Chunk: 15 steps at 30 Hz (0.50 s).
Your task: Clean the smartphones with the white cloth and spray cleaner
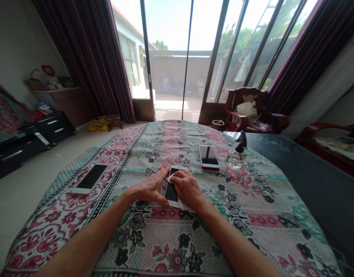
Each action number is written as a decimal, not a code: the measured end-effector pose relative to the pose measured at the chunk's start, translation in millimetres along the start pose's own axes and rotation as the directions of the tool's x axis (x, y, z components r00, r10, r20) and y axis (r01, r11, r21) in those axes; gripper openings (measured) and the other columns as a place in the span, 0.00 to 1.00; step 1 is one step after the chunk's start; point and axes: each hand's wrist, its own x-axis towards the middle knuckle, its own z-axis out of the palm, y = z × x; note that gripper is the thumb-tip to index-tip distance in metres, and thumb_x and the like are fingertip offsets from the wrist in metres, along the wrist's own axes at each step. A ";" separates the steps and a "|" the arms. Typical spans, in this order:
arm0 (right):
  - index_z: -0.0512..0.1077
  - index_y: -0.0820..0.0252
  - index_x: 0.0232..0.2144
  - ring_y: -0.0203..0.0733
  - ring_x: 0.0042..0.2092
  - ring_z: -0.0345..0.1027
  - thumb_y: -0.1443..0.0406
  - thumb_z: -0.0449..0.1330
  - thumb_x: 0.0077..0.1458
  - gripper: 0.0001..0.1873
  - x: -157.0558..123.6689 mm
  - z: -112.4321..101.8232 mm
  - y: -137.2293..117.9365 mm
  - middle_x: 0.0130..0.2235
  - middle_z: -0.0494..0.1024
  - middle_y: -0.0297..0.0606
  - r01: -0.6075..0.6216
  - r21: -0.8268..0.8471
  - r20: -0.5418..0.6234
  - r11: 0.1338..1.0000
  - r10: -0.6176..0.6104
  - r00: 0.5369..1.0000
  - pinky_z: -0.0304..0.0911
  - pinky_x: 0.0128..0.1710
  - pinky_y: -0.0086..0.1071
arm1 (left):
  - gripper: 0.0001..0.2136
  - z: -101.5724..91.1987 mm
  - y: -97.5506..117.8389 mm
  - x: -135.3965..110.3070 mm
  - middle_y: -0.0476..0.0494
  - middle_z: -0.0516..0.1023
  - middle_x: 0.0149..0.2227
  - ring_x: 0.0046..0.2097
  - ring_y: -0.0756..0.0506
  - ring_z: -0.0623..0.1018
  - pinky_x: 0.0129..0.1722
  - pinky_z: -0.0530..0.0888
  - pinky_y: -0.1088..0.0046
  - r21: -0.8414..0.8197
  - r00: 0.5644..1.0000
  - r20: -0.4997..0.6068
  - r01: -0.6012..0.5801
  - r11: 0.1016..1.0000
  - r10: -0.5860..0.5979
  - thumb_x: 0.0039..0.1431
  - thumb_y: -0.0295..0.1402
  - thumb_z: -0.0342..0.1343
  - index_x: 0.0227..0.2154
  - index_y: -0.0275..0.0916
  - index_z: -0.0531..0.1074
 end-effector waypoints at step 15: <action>0.73 0.56 0.42 0.40 0.43 0.65 0.68 0.49 0.64 0.13 -49.2 -33.2 -24.5 0.42 0.73 0.40 0.038 0.031 0.190 0.999 -0.044 0.981 0.65 0.43 0.35 | 0.61 2.5 -8.3 4.6 0.31 0.35 0.69 0.68 0.31 0.38 0.65 0.44 0.51 0.046 0.999 0.022 -0.042 0.998 0.041 0.36 0.52 0.65 0.66 0.35 0.32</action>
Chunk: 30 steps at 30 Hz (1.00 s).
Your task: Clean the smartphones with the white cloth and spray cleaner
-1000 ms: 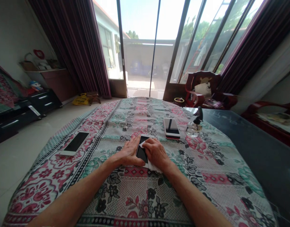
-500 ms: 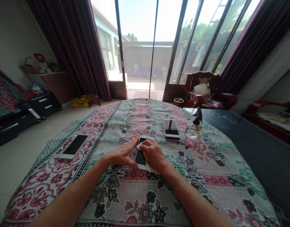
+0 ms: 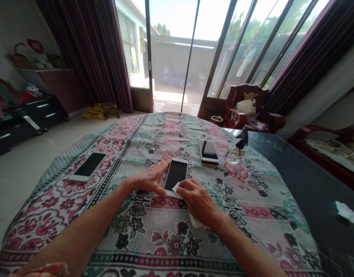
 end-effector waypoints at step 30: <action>0.73 0.57 0.39 0.38 0.42 0.64 0.69 0.48 0.64 0.13 4.7 4.3 -20.7 0.39 0.74 0.38 -0.014 0.006 0.056 1.000 0.013 0.998 0.63 0.44 0.32 | 0.57 -7.8 5.3 -4.2 0.33 0.35 0.68 0.68 0.32 0.38 0.65 0.45 0.52 0.052 0.998 0.054 -0.022 0.998 0.019 0.39 0.52 0.64 0.66 0.38 0.36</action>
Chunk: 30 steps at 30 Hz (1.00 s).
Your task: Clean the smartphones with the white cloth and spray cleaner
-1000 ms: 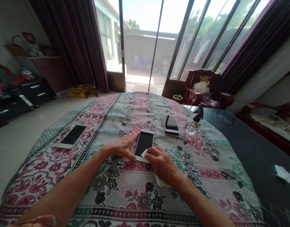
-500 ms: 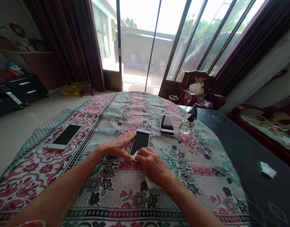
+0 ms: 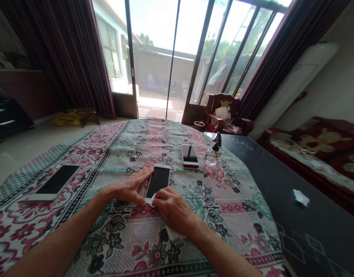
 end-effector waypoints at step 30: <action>0.72 0.54 0.44 0.40 0.43 0.64 0.70 0.48 0.62 0.15 -8.2 -7.6 11.4 0.42 0.71 0.40 -0.039 -0.052 -0.015 0.998 0.038 0.999 0.65 0.42 0.35 | 0.56 0.9 -3.2 -0.2 0.35 0.36 0.69 0.68 0.34 0.38 0.65 0.44 0.52 -0.026 1.000 -0.025 -0.016 1.000 0.016 0.38 0.51 0.63 0.66 0.40 0.38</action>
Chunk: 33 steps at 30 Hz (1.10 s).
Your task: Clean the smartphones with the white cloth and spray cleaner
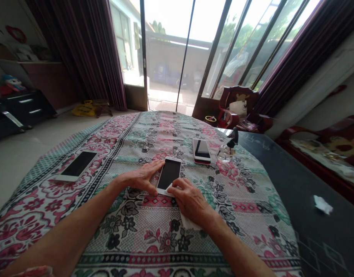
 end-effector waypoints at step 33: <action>0.73 0.55 0.43 0.39 0.41 0.62 0.69 0.49 0.63 0.14 17.4 0.6 -19.5 0.40 0.71 0.39 0.015 -0.049 0.139 0.999 -0.008 0.990 0.62 0.41 0.33 | 0.55 -0.8 4.4 1.1 0.35 0.34 0.69 0.68 0.36 0.37 0.66 0.43 0.56 0.068 0.999 0.037 0.033 0.997 -0.035 0.39 0.48 0.63 0.66 0.36 0.37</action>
